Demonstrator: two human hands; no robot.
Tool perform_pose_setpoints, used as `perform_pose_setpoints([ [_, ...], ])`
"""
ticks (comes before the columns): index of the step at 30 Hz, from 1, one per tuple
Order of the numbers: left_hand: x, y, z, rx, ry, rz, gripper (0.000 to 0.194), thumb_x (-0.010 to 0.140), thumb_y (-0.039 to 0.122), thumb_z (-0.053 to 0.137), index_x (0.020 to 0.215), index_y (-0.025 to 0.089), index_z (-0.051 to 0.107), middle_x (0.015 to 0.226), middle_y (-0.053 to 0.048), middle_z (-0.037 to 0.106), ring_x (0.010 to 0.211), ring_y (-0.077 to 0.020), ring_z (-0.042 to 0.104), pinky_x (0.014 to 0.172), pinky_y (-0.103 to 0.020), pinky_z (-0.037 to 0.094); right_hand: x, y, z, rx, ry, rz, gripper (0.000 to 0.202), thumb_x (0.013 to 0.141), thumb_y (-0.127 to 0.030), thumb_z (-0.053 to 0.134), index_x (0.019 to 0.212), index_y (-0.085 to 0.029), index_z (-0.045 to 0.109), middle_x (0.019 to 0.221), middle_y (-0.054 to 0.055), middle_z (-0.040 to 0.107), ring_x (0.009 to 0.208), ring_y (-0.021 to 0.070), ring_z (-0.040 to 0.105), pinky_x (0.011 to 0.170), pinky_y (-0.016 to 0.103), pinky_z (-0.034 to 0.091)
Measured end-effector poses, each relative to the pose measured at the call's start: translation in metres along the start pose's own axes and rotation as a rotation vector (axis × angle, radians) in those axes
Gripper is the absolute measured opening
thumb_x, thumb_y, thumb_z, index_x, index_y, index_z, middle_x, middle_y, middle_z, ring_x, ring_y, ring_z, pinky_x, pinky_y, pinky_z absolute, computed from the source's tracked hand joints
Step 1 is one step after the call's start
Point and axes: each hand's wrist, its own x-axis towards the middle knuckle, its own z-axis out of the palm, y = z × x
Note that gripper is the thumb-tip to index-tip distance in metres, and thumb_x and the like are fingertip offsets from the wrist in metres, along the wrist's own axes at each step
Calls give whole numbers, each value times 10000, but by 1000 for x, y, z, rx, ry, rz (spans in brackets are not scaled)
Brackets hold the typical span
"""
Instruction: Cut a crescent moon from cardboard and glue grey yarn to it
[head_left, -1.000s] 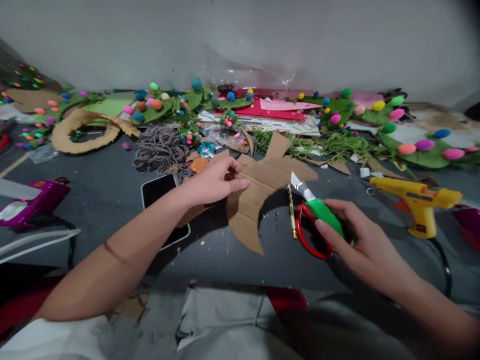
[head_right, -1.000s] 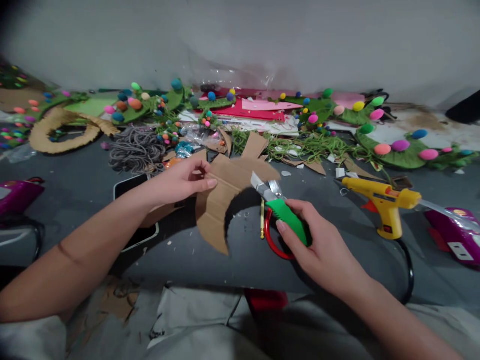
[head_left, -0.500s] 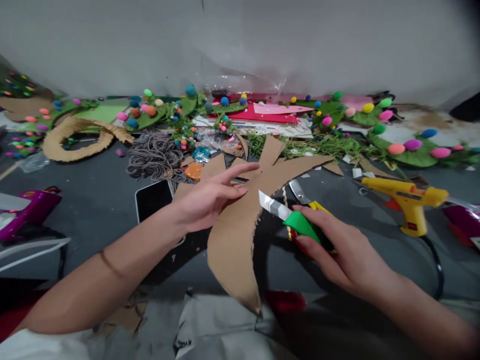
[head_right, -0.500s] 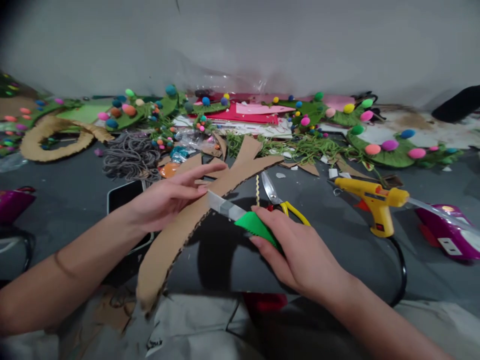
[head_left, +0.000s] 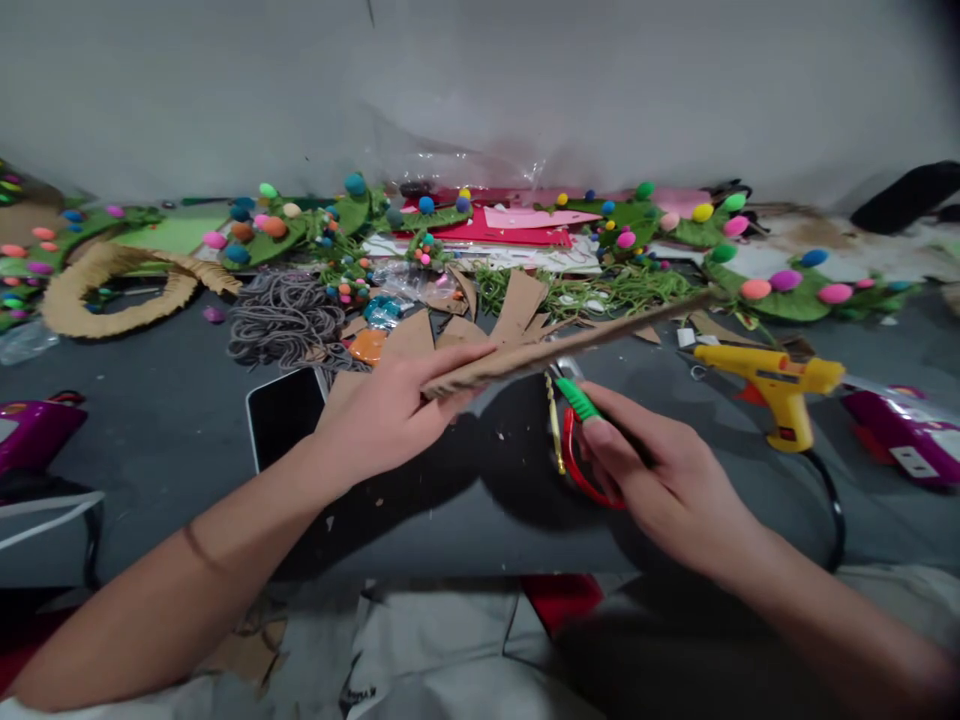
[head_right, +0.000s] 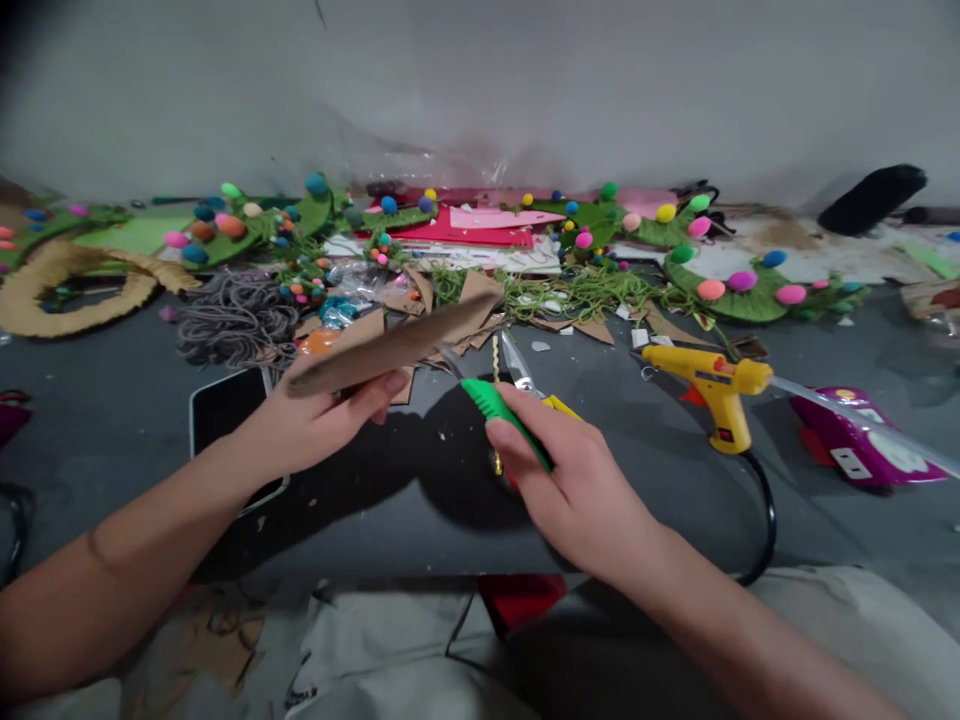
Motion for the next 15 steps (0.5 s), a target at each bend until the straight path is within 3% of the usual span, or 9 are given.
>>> perform_pose_setpoints([
  [2, 2, -6, 0, 247, 122, 84, 324, 985, 473, 577, 1125, 254, 770, 807, -36, 735, 783, -236, 692, 783, -361, 556, 2, -5, 1, -1, -21, -15, 335, 1069, -413, 462, 1261, -220, 658, 727, -25, 636, 617, 121, 555, 599, 217, 469],
  [4, 5, -11, -2, 368, 179, 180, 314, 982, 472, 580, 1060, 244, 781, 914, -51, 765, 908, -264, 714, 851, -372, 561, 3, -7, 2, -15, -17, -22, 317, 1072, -404, 455, 1228, -224, 664, 761, -20, 656, 644, 123, 568, 625, 216, 477],
  [8, 8, -18, -2, 305, 137, 325, 314, 998, 362, 564, 1229, 231, 731, 1231, -79, 746, 1097, -255, 701, 963, -369, 552, 0, -4, 6, -54, -2, -52, 327, 1076, -368, 444, 1300, -228, 636, 1024, 19, 737, 887, 153, 671, 804, 234, 516],
  [15, 5, -22, 7, 341, 154, 310, 206, 975, 352, 608, 1024, 206, 745, 1029, -45, 795, 1027, -247, 736, 840, -321, 580, 2, 9, 8, -146, 43, 27, 338, 1065, -367, 451, 1269, -201, 663, 1133, 70, 759, 1028, 217, 706, 875, 291, 518],
])
